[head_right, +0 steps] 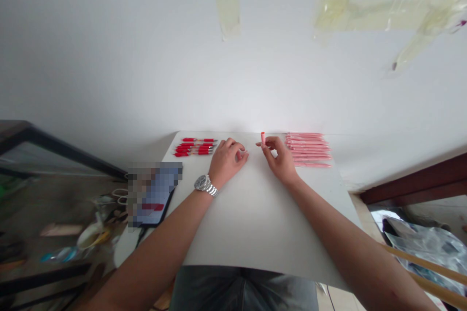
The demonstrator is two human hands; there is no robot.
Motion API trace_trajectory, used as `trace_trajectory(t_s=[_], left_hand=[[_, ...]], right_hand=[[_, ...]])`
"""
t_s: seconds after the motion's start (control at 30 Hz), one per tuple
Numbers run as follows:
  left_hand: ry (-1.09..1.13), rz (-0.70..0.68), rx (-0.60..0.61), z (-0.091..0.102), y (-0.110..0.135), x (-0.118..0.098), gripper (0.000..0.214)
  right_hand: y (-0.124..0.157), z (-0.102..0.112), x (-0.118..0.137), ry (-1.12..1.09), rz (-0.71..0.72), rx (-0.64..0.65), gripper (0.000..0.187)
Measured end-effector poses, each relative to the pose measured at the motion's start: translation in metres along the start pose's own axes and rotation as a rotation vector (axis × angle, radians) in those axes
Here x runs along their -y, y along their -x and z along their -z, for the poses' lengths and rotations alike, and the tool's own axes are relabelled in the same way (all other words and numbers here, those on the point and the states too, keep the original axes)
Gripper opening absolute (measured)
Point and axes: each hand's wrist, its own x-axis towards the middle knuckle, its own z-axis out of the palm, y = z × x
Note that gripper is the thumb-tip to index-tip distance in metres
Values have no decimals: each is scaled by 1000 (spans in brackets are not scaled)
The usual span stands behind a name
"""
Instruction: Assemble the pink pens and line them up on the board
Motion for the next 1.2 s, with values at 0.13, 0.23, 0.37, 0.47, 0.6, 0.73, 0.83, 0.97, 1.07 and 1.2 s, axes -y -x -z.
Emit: trace_trajectory(t_s=[0.13, 0.23, 0.37, 0.47, 0.6, 0.73, 0.83, 0.97, 1.07, 1.2], left_hand=[[-51, -31, 11, -3, -1, -2, 8], [-65, -28, 11, -3, -1, -2, 8], [-41, -8, 33, -3, -1, -1, 9], [-53, -19, 41, -4, -1, 0, 10], [-41, -21, 37, -4, 0, 1, 11], [16, -17, 0, -4, -1, 2, 13], [63, -12, -44, -6, -2, 5, 16], [170, 24, -177, -8, -4, 8, 14], [268, 67, -258, -7, -3, 9, 13], [394, 139, -206, -6, -3, 7, 14]], right_hand=[[0, 0, -1, 2, -9, 7, 29], [0, 0, 0, 8, -10, 7, 30], [0, 0, 1, 6, -16, -1, 28], [0, 0, 1, 12, -10, -7, 26], [0, 0, 2, 24, -7, -6, 25], [0, 0, 2, 28, 6, 9, 25], [1, 0, 1, 31, 0, 19, 25], [2, -1, -1, 40, -16, 16, 24], [1, -1, -3, 50, -15, 11, 26], [1, -2, -4, 69, -13, -2, 28]])
